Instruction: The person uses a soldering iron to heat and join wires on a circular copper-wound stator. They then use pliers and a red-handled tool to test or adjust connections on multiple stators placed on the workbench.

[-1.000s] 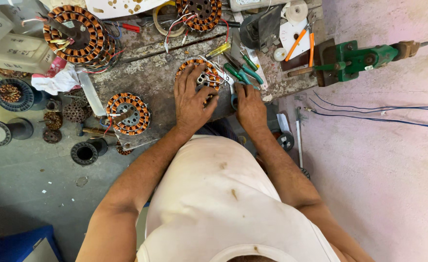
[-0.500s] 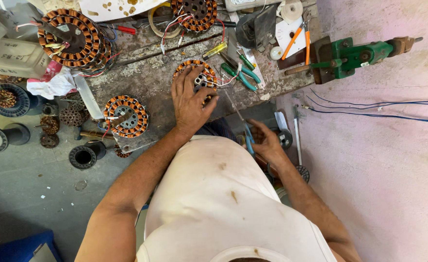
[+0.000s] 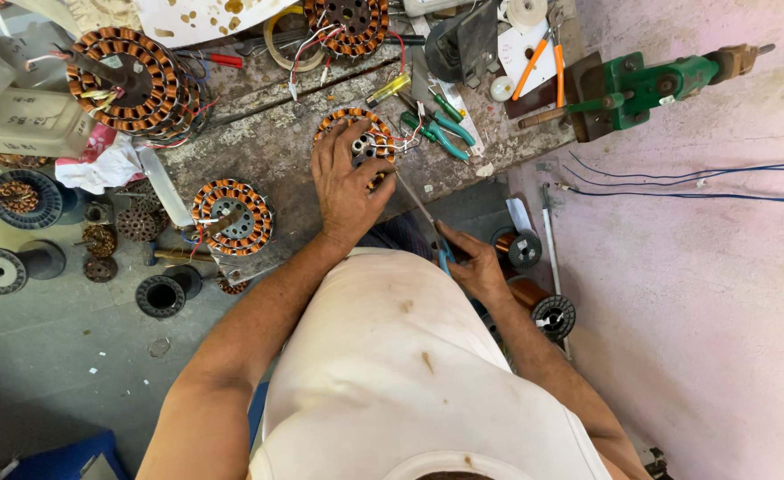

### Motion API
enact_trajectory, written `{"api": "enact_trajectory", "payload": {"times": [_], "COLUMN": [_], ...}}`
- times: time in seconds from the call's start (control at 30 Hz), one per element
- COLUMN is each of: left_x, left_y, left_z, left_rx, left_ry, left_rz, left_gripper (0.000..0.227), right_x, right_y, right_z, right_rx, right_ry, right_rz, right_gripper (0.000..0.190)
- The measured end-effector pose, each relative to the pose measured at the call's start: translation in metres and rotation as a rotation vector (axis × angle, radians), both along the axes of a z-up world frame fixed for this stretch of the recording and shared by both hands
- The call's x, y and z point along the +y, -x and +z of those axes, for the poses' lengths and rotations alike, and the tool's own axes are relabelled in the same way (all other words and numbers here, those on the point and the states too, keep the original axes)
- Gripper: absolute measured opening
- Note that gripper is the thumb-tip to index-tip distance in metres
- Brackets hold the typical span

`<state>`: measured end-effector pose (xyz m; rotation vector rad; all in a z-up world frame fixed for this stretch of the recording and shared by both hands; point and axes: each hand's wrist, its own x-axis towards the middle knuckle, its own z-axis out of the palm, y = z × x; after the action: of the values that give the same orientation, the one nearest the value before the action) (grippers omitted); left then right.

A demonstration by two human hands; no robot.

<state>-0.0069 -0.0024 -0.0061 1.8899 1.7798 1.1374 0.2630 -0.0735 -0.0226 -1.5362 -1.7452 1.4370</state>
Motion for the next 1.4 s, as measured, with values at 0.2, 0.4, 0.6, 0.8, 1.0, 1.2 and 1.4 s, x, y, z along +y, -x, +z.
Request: {"api": "enact_trajectory", "payload": {"times": [0.2,0.4,0.6,0.8,1.0,1.2,1.4], "left_x": [0.001,0.0,0.0,-0.004,-0.018,0.001,0.008], "left_y": [0.0,0.001,0.002,0.009,0.016,0.014,0.009], "left_z": [-0.001,-0.002,-0.005,0.007,0.026,0.044,0.05], "left_rx": [0.006,0.005,0.008,-0.056,-0.309,-0.35,-0.138], "left_ry": [0.0,0.016,0.032,-0.028,-0.014,0.091,0.008], "left_rz": [-0.003,-0.005,-0.027,-0.065,0.093,0.214,0.235], "left_gripper": [0.009,0.01,0.01,0.017,0.035,0.04,0.025], "right_x": [-0.001,-0.003,-0.009,0.017,0.049,0.082,0.115], "right_y": [0.001,-0.002,-0.014,-0.014,0.011,0.046,0.053], "right_z": [-0.001,-0.007,-0.019,0.013,0.026,0.008,0.015], "right_rx": [-0.022,-0.058,0.049,-0.38,-0.664,-0.869,-0.786], "right_ry": [0.028,0.022,0.061,-0.034,-0.224,-0.297,-0.482], "right_rz": [0.005,0.02,-0.042,0.097,0.364,0.454,0.59], "right_gripper": [0.061,0.061,0.062,0.071,0.079,0.077,0.082]}}
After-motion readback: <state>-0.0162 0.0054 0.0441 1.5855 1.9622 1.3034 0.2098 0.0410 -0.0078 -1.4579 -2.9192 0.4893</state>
